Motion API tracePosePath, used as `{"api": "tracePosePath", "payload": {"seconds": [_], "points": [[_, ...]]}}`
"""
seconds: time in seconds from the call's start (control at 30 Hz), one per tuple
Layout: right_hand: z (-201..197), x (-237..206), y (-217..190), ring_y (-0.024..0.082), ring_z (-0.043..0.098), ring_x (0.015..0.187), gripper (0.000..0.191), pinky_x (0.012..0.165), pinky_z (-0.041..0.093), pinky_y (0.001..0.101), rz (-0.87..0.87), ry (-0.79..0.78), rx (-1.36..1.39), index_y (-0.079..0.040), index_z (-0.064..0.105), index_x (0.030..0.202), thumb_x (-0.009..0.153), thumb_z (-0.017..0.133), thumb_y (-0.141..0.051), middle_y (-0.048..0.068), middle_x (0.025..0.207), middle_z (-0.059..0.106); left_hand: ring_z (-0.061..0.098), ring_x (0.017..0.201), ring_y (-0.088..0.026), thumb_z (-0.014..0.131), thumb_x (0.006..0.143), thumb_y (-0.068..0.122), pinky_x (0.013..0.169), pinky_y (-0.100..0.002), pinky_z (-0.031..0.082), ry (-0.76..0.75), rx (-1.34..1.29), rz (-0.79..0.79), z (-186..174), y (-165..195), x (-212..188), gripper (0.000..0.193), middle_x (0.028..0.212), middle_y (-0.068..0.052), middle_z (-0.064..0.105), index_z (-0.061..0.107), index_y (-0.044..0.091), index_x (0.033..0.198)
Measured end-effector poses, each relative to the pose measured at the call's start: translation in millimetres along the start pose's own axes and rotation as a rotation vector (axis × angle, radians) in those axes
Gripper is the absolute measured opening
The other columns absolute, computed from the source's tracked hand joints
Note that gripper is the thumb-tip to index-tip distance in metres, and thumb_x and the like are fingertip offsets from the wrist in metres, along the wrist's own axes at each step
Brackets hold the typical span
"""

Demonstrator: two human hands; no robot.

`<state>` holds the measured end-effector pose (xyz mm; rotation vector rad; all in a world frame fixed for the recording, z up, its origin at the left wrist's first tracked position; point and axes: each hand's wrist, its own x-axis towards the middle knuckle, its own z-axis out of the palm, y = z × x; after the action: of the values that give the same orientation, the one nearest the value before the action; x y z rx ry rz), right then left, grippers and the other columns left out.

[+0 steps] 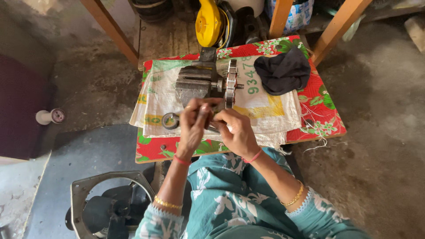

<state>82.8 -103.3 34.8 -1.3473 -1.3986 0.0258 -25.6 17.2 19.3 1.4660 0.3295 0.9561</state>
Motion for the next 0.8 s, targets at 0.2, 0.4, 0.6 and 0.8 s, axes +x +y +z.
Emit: {"api": "tracePosePath", "payload": {"seconds": [0.2,0.4,0.6,0.8], "points": [[-21.8,0.0,-6.0,0.019,0.069,0.073,0.007,0.066,0.053,0.0327,0.076,-0.033,0.087,0.001,0.064,0.090,0.089,0.071,0.002,0.009,0.081,0.069,0.060,0.075,-0.006,0.060,0.107,0.006,0.069,-0.023,0.052,-0.001,0.454,0.166,7.7,-2.2,6.7,0.008,0.089,-0.005,0.074,0.065,0.001,0.106],[-9.1,4.9,-1.5,0.016,0.070,0.076,0.006,0.070,0.054,0.0309,0.101,-0.053,0.140,0.002,0.065,0.092,0.087,0.069,0.001,0.008,0.083,0.071,0.061,0.091,-0.012,0.056,0.106,0.001,0.081,-0.029,0.053,-0.169,0.243,0.174,10.2,9.0,9.9,0.009,0.102,-0.008,0.070,0.064,0.000,0.108],[-28.1,0.5,11.7,0.011,0.067,0.079,0.007,0.072,0.056,0.0260,0.085,0.016,0.188,-0.001,0.067,0.093,0.097,0.071,-0.004,0.005,0.086,0.070,0.066,0.093,-0.033,0.058,0.092,-0.007,0.082,-0.039,0.054,-0.166,0.610,0.502,8.0,16.9,18.9,0.017,0.099,-0.014,0.067,0.061,0.003,0.105],[-50.2,23.3,39.8,0.011,0.065,0.078,0.007,0.071,0.051,0.0270,0.091,0.042,0.085,0.000,0.066,0.093,0.095,0.072,-0.002,0.005,0.085,0.071,0.062,0.092,-0.038,0.064,0.092,-0.004,0.079,-0.045,0.051,-0.113,0.736,0.578,19.2,17.1,23.9,0.014,0.097,-0.013,0.064,0.058,0.004,0.102]]}}
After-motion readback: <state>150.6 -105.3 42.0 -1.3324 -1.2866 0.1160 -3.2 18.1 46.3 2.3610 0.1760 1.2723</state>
